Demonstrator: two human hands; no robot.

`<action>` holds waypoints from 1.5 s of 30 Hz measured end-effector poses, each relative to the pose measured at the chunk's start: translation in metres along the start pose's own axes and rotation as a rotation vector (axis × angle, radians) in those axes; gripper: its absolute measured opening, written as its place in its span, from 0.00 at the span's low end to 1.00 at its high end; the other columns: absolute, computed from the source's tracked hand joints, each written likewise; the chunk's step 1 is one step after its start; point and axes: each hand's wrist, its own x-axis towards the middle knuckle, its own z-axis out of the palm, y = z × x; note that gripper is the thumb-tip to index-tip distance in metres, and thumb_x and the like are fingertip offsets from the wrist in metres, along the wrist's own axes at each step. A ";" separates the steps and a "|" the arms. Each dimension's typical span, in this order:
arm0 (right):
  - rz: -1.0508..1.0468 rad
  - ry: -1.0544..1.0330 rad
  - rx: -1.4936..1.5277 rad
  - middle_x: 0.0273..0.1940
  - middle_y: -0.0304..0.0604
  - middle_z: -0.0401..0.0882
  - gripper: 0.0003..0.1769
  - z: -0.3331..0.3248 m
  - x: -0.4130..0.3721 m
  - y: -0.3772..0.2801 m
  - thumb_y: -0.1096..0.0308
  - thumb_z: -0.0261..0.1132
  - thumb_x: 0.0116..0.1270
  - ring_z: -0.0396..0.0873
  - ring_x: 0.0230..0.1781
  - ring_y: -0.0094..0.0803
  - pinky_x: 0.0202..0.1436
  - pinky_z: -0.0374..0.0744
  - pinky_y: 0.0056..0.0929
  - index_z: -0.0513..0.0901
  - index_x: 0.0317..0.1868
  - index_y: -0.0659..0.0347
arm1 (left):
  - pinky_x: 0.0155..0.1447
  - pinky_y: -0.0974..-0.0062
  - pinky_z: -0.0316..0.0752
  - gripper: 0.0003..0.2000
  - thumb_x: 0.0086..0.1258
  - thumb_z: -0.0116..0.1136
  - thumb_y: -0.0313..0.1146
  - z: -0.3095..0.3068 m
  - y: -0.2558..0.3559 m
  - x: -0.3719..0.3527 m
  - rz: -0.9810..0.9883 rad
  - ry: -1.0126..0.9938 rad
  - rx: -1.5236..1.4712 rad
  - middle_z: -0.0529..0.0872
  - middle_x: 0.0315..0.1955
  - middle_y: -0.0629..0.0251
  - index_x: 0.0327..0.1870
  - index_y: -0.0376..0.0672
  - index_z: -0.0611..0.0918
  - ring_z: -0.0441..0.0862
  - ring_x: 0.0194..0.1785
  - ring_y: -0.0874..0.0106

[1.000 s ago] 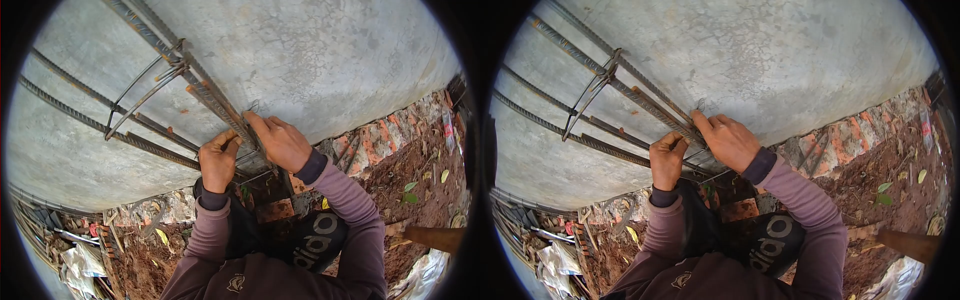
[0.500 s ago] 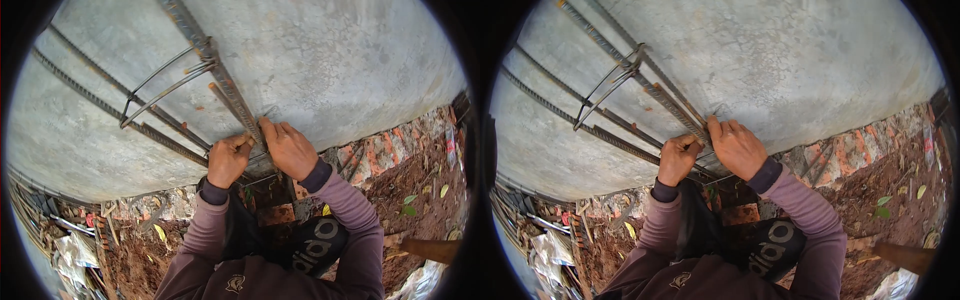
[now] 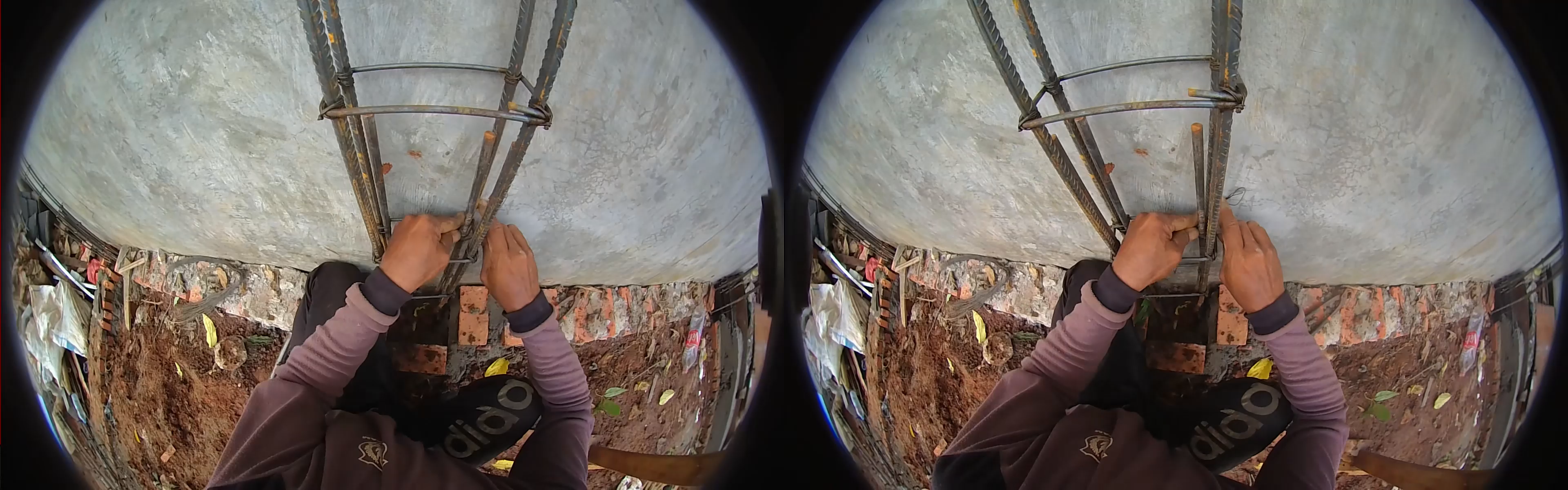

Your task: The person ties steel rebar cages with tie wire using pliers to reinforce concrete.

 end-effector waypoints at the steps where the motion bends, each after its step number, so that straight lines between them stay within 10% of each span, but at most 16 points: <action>1: -0.015 -0.007 -0.021 0.36 0.52 0.78 0.33 0.001 -0.001 0.000 0.85 0.60 0.54 0.77 0.39 0.47 0.48 0.79 0.38 0.70 0.65 0.76 | 0.44 0.63 0.82 0.13 0.65 0.59 0.24 0.002 -0.001 0.000 -0.029 0.011 -0.075 0.86 0.39 0.42 0.51 0.35 0.86 0.87 0.39 0.48; 13: 0.071 -0.061 -0.127 0.36 0.52 0.77 0.27 -0.006 0.003 -0.016 0.80 0.60 0.57 0.77 0.37 0.46 0.48 0.79 0.38 0.73 0.60 0.78 | 0.44 0.65 0.81 0.11 0.64 0.61 0.24 0.000 0.021 -0.007 -0.127 0.019 0.139 0.88 0.36 0.45 0.47 0.36 0.87 0.89 0.41 0.53; 20: 0.137 -0.033 -0.097 0.39 0.52 0.78 0.22 -0.012 0.000 -0.014 0.78 0.62 0.55 0.77 0.43 0.45 0.50 0.75 0.39 0.78 0.52 0.71 | 0.34 0.68 0.80 0.07 0.71 0.57 0.23 0.012 -0.017 -0.002 0.023 0.012 -0.107 0.87 0.26 0.56 0.41 0.30 0.86 0.88 0.33 0.73; 23: 0.117 0.035 -0.112 0.43 0.48 0.77 0.17 -0.013 -0.003 -0.009 0.74 0.62 0.58 0.75 0.48 0.41 0.54 0.72 0.37 0.81 0.48 0.67 | 0.36 0.71 0.83 0.14 0.68 0.53 0.19 -0.002 0.014 0.001 -0.174 -0.107 -0.246 0.90 0.40 0.48 0.53 0.31 0.85 0.91 0.37 0.61; 28: 0.021 0.216 -0.179 0.49 0.43 0.76 0.20 0.002 -0.012 0.004 0.69 0.65 0.56 0.71 0.56 0.39 0.60 0.68 0.46 0.83 0.51 0.62 | 0.24 0.70 0.76 0.04 0.70 0.52 0.19 0.002 0.032 0.000 -0.202 -0.067 -0.139 0.87 0.27 0.53 0.36 0.31 0.79 0.85 0.19 0.66; 37: -0.008 0.207 -0.127 0.45 0.43 0.77 0.18 0.010 -0.013 0.006 0.69 0.61 0.61 0.75 0.50 0.38 0.58 0.72 0.38 0.82 0.52 0.65 | 0.23 0.70 0.72 0.07 0.70 0.53 0.22 0.007 0.015 -0.007 -0.067 -0.031 -0.006 0.82 0.18 0.55 0.33 0.30 0.82 0.83 0.16 0.69; 40: 0.011 0.199 -0.037 0.44 0.44 0.77 0.18 0.017 -0.020 0.008 0.71 0.61 0.60 0.76 0.46 0.38 0.53 0.74 0.36 0.82 0.51 0.67 | 0.21 0.80 0.70 0.09 0.72 0.54 0.22 0.004 0.015 -0.007 -0.128 -0.092 -0.068 0.83 0.24 0.65 0.47 0.29 0.84 0.77 0.16 0.79; 45: -0.014 0.292 0.021 0.42 0.44 0.76 0.16 0.037 -0.022 0.015 0.72 0.62 0.59 0.76 0.43 0.38 0.49 0.74 0.35 0.82 0.48 0.66 | 0.23 0.72 0.71 0.07 0.71 0.55 0.24 0.005 0.019 -0.005 -0.154 -0.042 -0.112 0.80 0.16 0.57 0.33 0.31 0.83 0.82 0.15 0.70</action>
